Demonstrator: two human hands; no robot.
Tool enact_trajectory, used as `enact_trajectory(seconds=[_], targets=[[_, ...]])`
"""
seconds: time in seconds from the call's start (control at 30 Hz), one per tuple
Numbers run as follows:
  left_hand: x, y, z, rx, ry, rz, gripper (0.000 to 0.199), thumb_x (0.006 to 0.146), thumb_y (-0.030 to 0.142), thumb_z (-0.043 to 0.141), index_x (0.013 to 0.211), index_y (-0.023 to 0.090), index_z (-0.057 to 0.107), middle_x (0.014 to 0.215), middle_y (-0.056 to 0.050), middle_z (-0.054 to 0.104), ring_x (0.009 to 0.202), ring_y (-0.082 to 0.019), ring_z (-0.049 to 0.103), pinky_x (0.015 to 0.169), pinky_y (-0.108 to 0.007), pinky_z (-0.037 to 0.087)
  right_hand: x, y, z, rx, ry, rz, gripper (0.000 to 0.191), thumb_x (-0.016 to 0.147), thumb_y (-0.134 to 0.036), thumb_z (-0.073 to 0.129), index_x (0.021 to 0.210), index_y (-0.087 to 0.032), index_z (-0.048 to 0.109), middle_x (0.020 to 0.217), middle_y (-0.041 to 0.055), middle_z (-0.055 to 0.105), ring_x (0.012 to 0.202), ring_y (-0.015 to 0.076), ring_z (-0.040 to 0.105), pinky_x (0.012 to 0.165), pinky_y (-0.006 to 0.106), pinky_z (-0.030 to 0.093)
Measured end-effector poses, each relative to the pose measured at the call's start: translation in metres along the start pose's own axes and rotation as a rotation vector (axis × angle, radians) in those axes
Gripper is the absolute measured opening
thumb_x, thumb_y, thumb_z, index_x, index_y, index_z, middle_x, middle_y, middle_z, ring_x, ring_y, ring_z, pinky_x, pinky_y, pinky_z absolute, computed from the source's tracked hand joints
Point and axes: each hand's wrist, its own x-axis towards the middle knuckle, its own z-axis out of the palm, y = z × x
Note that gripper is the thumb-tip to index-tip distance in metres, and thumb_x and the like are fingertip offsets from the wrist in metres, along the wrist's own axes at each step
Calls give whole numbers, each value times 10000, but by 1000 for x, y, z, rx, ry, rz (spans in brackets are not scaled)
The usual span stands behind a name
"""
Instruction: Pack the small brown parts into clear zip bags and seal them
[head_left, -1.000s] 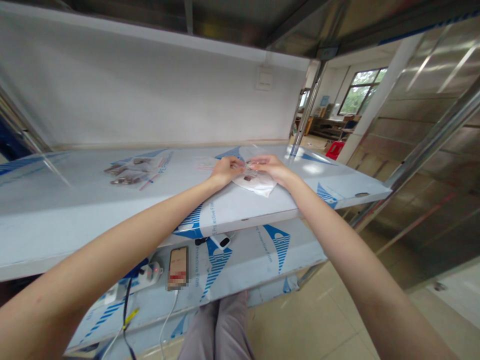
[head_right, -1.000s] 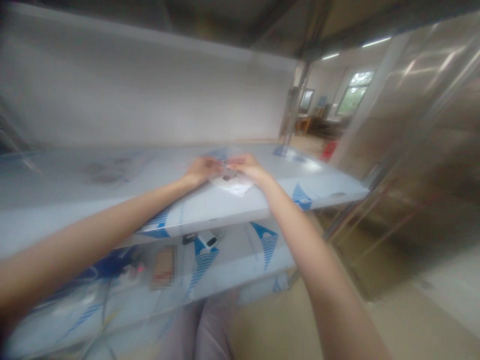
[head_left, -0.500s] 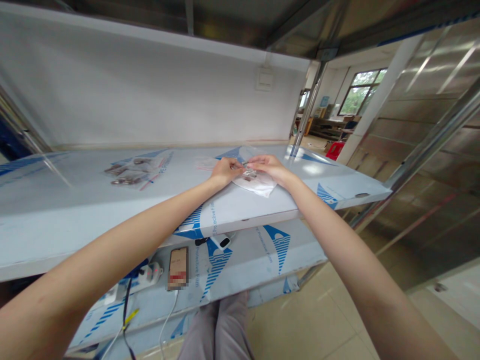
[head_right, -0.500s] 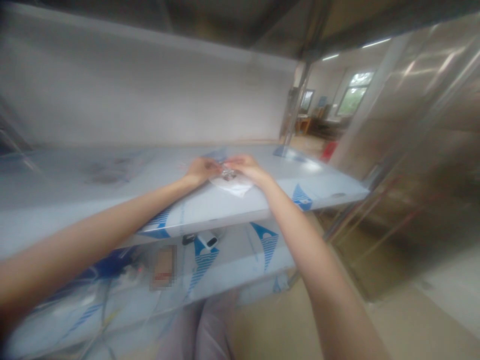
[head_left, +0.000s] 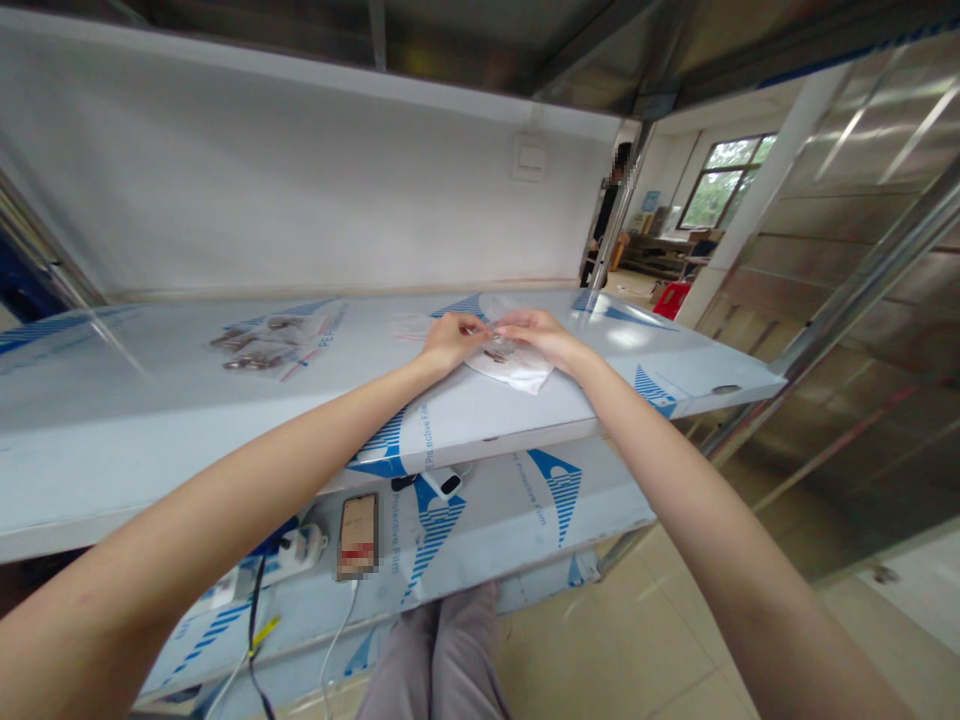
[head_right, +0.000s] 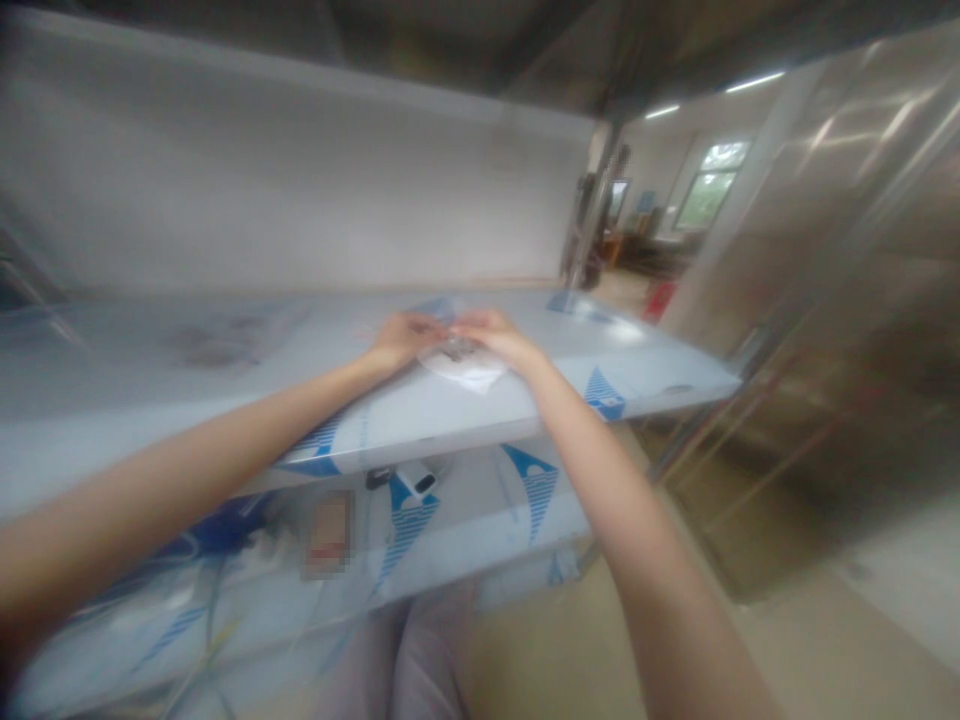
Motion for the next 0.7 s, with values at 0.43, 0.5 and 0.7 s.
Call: enact_trajectory(seconds=[0.43,0.5,0.7], targets=[[0,3,0,68,10,12,206,729,311,608,809,141,692,814,-53,700,727,-161,587,697,-258,426,1,4,-1,-2,-45,-7,207,602,-240,754,779,-173,672,752,38,676,651,135,592,666,284,491],[0,2,1,80,12,35,208,753,313,573,797,144,685,805,-53,696,729,-164,590,694,-260,429,1,4,-1,-17,-36,6,205,598,-224,755,777,-176,668,766,52,680,677,153,604,688,303,497],[0,-1,3,18,-20,54,171,698,293,638,798,162,683,808,-41,700,754,-176,622,712,-262,443,2,4,-1,-106,12,-33,160,610,-245,735,736,-200,648,781,63,681,756,192,618,714,330,495]])
